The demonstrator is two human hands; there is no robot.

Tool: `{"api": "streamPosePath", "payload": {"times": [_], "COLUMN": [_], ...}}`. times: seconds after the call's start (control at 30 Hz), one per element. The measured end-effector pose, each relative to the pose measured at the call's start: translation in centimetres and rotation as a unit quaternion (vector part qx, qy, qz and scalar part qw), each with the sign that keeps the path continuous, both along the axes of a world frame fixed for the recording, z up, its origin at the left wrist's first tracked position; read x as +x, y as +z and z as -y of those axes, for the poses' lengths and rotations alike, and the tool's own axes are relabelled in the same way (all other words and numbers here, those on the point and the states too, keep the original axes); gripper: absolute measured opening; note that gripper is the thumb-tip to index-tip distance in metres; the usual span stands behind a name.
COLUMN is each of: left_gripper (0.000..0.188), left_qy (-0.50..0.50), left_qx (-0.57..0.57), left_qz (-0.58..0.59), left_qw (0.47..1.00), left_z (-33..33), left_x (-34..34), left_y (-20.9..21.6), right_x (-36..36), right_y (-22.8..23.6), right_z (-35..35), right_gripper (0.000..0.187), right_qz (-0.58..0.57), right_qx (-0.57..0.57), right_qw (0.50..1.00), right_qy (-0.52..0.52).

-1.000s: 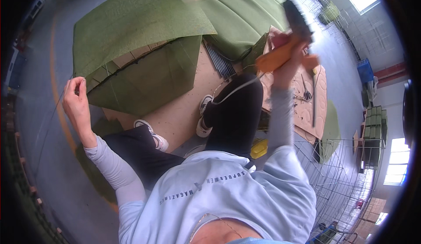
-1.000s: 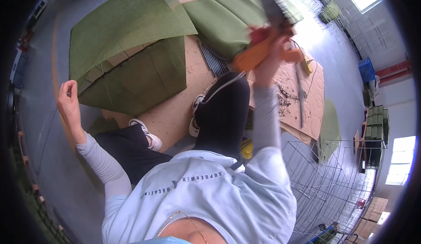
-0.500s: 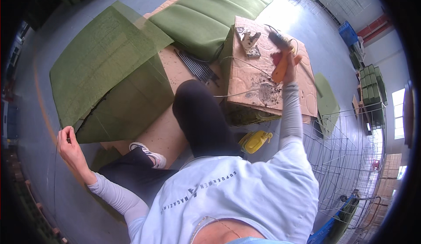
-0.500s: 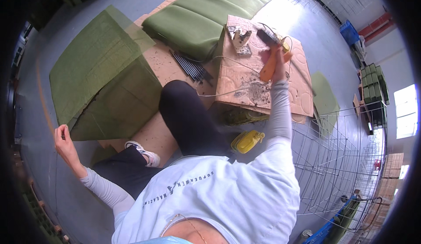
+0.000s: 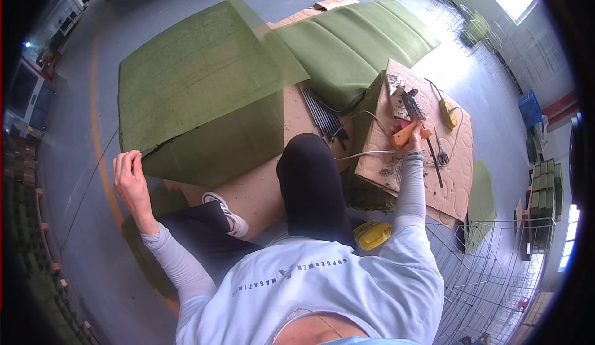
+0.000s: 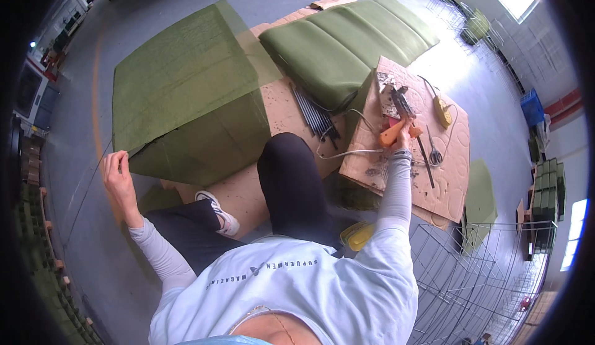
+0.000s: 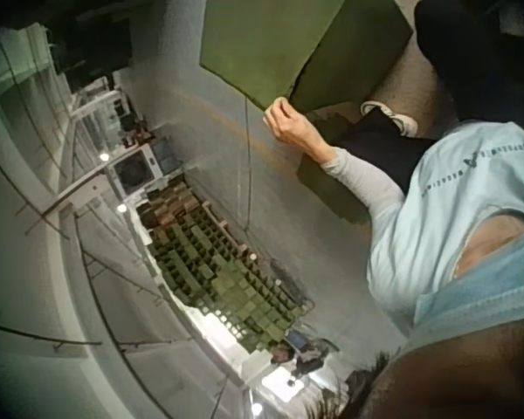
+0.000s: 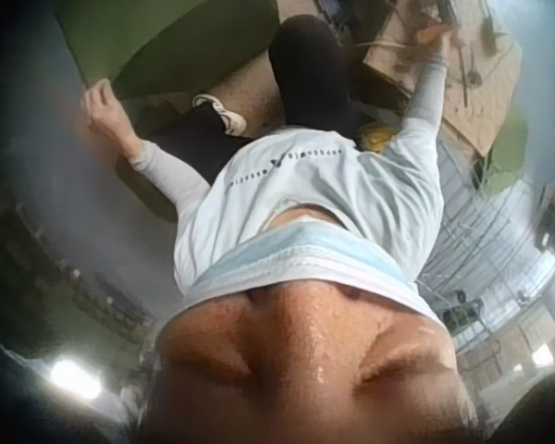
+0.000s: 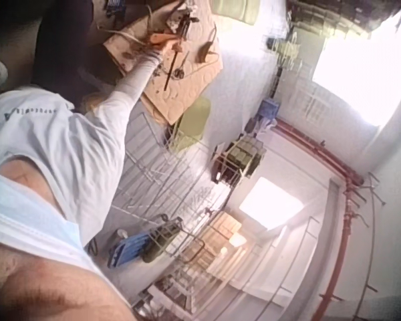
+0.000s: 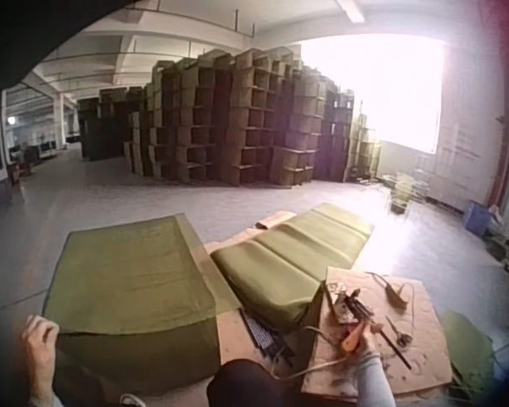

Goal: Apply adhesive to foam padding and wrap it with green fabric, smoothing the surface by hand.

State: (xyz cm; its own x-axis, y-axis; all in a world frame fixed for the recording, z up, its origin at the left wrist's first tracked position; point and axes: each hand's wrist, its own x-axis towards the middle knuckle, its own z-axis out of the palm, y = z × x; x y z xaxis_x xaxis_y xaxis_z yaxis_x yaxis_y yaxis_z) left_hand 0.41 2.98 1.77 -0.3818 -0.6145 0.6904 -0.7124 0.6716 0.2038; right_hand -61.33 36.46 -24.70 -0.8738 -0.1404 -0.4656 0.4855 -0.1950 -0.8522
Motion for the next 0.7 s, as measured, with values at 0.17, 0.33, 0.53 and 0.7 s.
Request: {"api": "streamPosePath", "payload": {"times": [0.17,0.33,0.53,0.7], "left_gripper": [0.004,0.006,0.008,0.013], "left_qy": [-0.022,-0.021,-0.024,-0.027], "left_qx": [-0.013,-0.055,-0.080,-0.100], "left_qz": [-0.021,0.006,0.017,0.036], "left_qw": [0.999,0.998,0.996,0.994], "left_z": [0.3,-0.1,0.5,0.4], "left_x": [0.3,-0.4,-0.3,0.1], "left_y": [-1.2,-0.7,-1.5,-1.6], "right_x": [-2.8,0.8,13.6,20.4], "right_y": [1.3,8.4,19.1,20.2], "right_z": [-2.6,0.3,13.1,20.1], "right_gripper": [0.063,0.069,0.060,0.058], "right_qz": [-0.120,-0.381,-0.196,-0.098], "right_qx": [0.324,0.561,0.142,0.016], "right_qw": [0.930,0.722,0.895,0.863], "right_qy": [0.126,0.141,0.375,0.495]}}
